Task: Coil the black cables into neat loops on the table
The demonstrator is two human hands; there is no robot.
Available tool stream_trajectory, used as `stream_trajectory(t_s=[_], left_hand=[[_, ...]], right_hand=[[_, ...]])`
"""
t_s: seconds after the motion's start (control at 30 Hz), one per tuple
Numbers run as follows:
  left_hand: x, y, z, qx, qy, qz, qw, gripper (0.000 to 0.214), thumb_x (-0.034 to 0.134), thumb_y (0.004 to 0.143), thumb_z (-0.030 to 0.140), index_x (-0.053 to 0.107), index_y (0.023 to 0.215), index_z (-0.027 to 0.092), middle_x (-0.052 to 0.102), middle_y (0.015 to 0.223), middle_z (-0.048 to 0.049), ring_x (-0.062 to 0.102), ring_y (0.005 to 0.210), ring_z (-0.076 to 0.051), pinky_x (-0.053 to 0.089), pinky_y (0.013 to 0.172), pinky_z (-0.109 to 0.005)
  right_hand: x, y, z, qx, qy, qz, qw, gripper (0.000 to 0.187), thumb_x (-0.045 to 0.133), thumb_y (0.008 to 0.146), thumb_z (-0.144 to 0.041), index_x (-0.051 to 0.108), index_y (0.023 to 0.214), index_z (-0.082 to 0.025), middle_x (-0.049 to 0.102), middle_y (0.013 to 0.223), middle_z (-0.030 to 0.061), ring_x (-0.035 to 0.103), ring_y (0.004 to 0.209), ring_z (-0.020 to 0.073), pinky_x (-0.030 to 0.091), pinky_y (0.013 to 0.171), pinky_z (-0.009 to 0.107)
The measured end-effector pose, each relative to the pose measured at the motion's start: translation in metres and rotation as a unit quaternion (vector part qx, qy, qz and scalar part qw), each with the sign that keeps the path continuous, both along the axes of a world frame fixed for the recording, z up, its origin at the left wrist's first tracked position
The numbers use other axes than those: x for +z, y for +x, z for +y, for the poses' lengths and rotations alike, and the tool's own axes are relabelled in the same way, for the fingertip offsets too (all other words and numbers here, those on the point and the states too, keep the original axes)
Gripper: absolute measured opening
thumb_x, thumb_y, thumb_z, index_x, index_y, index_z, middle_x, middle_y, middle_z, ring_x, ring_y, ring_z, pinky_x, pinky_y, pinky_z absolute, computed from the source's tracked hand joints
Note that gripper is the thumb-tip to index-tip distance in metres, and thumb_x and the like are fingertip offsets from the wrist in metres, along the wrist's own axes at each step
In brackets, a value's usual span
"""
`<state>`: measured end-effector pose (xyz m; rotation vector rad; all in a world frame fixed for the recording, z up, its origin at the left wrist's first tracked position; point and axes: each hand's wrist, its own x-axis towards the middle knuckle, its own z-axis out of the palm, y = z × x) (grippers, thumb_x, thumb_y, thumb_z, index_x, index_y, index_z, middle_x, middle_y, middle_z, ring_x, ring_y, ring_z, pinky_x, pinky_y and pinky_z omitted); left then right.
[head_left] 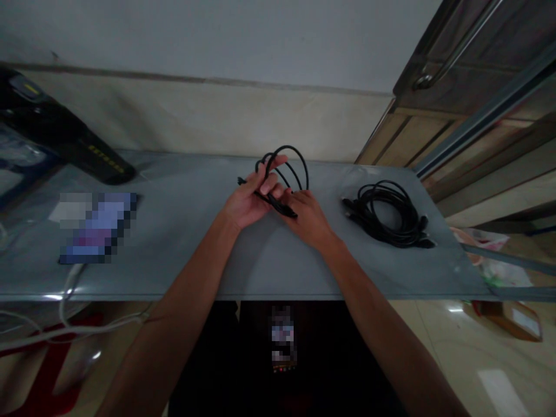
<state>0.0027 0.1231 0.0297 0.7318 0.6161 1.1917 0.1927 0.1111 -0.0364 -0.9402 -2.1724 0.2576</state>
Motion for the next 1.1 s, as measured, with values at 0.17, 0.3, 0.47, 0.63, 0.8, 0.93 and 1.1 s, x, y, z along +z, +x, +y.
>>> stream_trajectory(t_s=[0.17,0.3,0.47,0.63,0.8,0.93,1.1], left_hand=[[-0.001,-0.01,-0.003,-0.005,-0.03,0.033,0.999,0.043,0.057,0.119,0.059,0.081,0.139,0.029,0.026,0.053,0.0102,0.049,0.045,-0.018,0.068,0.089,-0.051],[-0.006,-0.021,0.001,-0.071,-0.023,0.027,0.997,0.053,0.053,0.118,0.069,0.082,0.099,0.029,0.013,0.044,0.0124,0.026,0.031,-0.013,0.06,0.061,-0.04],[-0.006,-0.025,0.004,-0.227,0.054,0.045,0.971,0.055,0.055,0.121,0.05,0.078,0.078,0.024,0.018,0.036,0.0115,0.023,0.028,-0.01,0.053,0.053,-0.031],[-0.002,-0.021,0.001,-0.252,0.06,0.062,0.964,0.046,0.056,0.121,0.042,0.085,0.092,0.022,0.021,0.038,0.0113,0.018,0.032,-0.009,0.05,0.051,-0.027],[0.0,-0.018,-0.003,-0.275,0.038,0.105,0.955,0.035,0.065,0.117,0.041,0.086,0.098,0.02,0.026,0.04,0.0107,0.021,0.034,-0.009,0.05,0.05,-0.026],[0.001,-0.015,0.001,-0.254,0.005,0.105,0.962,0.03,0.07,0.115,0.039,0.086,0.102,0.016,0.029,0.042,0.0115,0.021,0.032,-0.007,0.048,0.046,-0.023],[-0.002,-0.009,0.014,-0.157,-0.05,0.102,0.981,0.034,0.078,0.112,0.045,0.083,0.1,0.014,0.039,0.046,0.0113,0.032,0.034,-0.007,0.058,0.054,-0.025]], right_hand=[[0.005,0.002,-0.001,-0.017,0.037,-0.024,0.999,0.011,0.072,0.111,-0.029,0.077,0.103,-0.025,0.082,0.096,0.0065,0.072,0.102,0.0291,0.048,0.114,0.05],[0.007,0.001,-0.002,-0.017,0.057,-0.048,0.997,0.019,0.074,0.111,-0.031,0.076,0.094,-0.025,0.08,0.091,0.005,0.07,0.097,0.0265,0.046,0.112,0.047],[0.006,0.001,-0.005,-0.009,0.079,-0.088,0.993,0.021,0.078,0.106,-0.032,0.077,0.087,-0.023,0.076,0.081,0.0037,0.068,0.087,0.0237,0.045,0.106,0.043],[0.01,0.001,-0.01,-0.001,0.059,-0.127,0.99,0.036,0.078,0.107,-0.045,0.078,0.079,-0.022,0.079,0.077,0.0057,0.071,0.079,0.0224,0.046,0.094,0.041],[0.016,-0.004,-0.02,-0.02,0.018,-0.142,0.99,0.061,0.076,0.102,-0.08,0.085,0.081,-0.024,0.08,0.073,0.0057,0.077,0.08,0.0251,0.049,0.089,0.04],[0.018,-0.007,-0.023,-0.045,0.005,-0.163,0.986,0.064,0.07,0.106,-0.079,0.09,0.086,-0.022,0.082,0.075,0.0076,0.077,0.078,0.0248,0.05,0.082,0.037],[0.015,-0.008,-0.019,-0.067,-0.001,-0.174,0.982,0.064,0.059,0.118,-0.066,0.089,0.086,-0.019,0.083,0.076,0.0082,0.073,0.068,0.021,0.043,0.072,0.035]])
